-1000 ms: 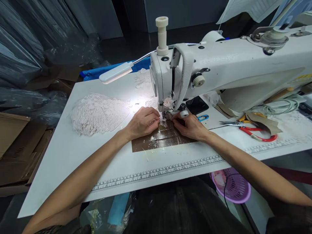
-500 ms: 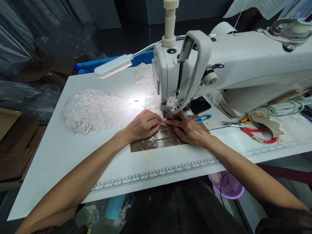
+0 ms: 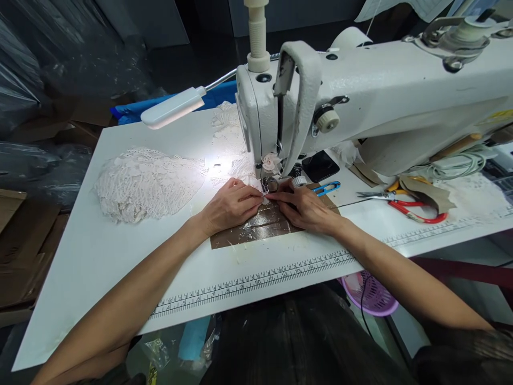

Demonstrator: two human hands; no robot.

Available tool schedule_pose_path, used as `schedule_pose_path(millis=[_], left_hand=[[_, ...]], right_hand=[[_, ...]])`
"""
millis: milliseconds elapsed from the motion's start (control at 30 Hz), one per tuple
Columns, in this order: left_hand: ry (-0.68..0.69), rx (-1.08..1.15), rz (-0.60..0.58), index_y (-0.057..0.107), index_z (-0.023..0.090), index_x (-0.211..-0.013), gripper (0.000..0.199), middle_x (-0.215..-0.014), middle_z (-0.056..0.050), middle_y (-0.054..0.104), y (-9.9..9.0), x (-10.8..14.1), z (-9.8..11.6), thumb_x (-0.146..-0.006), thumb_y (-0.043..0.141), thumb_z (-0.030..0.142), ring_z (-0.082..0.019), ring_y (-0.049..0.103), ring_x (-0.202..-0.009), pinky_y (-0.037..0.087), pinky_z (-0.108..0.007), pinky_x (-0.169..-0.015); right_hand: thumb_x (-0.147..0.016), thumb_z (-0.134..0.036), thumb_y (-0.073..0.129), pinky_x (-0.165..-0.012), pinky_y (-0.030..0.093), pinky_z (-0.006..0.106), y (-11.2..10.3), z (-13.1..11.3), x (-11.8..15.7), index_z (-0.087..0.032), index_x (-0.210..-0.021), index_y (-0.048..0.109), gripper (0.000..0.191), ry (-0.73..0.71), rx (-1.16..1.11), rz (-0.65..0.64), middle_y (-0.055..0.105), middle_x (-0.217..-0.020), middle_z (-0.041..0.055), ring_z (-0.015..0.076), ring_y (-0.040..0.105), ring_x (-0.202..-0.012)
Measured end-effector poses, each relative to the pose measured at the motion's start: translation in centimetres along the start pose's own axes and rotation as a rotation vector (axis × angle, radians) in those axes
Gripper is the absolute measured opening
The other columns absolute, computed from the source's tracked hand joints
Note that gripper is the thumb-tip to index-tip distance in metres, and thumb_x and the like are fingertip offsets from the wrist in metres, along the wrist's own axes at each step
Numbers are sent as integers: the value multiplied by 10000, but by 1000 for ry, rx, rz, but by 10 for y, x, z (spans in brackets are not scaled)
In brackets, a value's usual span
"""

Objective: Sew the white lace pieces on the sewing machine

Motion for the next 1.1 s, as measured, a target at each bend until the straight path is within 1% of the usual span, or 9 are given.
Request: schedule_pose_path(millis=[133,300,467,567,667,767,933,1000,1100], left_hand=[[16,-42,20,652,203,-953,123,-1029,-45,709,-3,-2,3,-898,557,146,-149,658,-855,482,-357,-788],[27,-56,55,653,198,-935,116,-1001,-42,717,-3,-2,3,-886,572,130,-149,661,-834,491,-362,-781],[3,-47,4,668,202,-917,120,-981,-42,721,-2,-3,2,-892,563,149,-158,651,-812,481,-381,-790],[9,-47,0,671,199,-915,115,-965,-41,721,-1,-3,2,-895,564,160,-159,645,-805,477,-375,-785],[12,-58,-7,669,196,-892,125,-948,-35,716,-1,-3,3,-903,548,165,-147,633,-775,472,-371,-794],[20,-68,-16,664,190,-879,144,-956,-38,709,-2,-3,4,-909,525,167,-142,627,-769,469,-370,-801],[55,-39,-50,663,165,-958,168,-980,-70,699,-7,-2,8,-889,511,184,-171,637,-832,472,-372,-795],[52,-38,-59,663,162,-977,185,-998,-78,697,-8,-1,10,-881,508,192,-180,640,-842,474,-386,-810],[32,-50,-58,664,167,-979,193,-1017,-76,697,-8,-1,10,-875,504,199,-182,644,-849,471,-412,-857]], right_hand=[[-942,-202,431,-672,443,294,-6,-3,-2,-157,-1163,662,323,89,-78,14,510,-843,49,144,502,-709],[-939,-192,422,-656,405,270,-10,-7,-3,-146,-1122,672,314,99,-112,32,531,-831,39,127,483,-704],[-936,-218,426,-706,437,298,-8,-6,-2,-170,-1113,684,316,78,-40,37,539,-850,56,148,495,-715],[-932,-207,429,-748,463,331,-4,-3,-1,-173,-1149,677,332,20,7,33,541,-896,83,175,519,-779],[-931,-187,438,-792,476,370,1,-1,-1,-201,-1202,654,347,-43,32,-6,535,-956,99,200,526,-857],[-928,-182,452,-808,485,413,2,-3,-1,-214,-1217,644,348,-77,92,-36,526,-997,112,226,521,-910],[-926,-189,446,-833,489,447,0,-9,-1,-167,-1212,637,345,-93,197,-63,536,-1020,143,259,524,-961],[-921,-187,450,-846,489,445,1,-10,-1,-170,-1215,630,345,-96,218,-69,543,-1032,146,262,523,-975],[-916,-180,440,-819,494,444,2,-12,-2,-191,-1229,614,359,-90,254,-67,552,-1033,144,270,515,-985]])
Point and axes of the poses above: each hand's wrist, its own x-axis away from the middle knuckle, its own y-axis out of the palm, z = x × y, the point moved 2 cm from there along -x, towards the middle knuckle
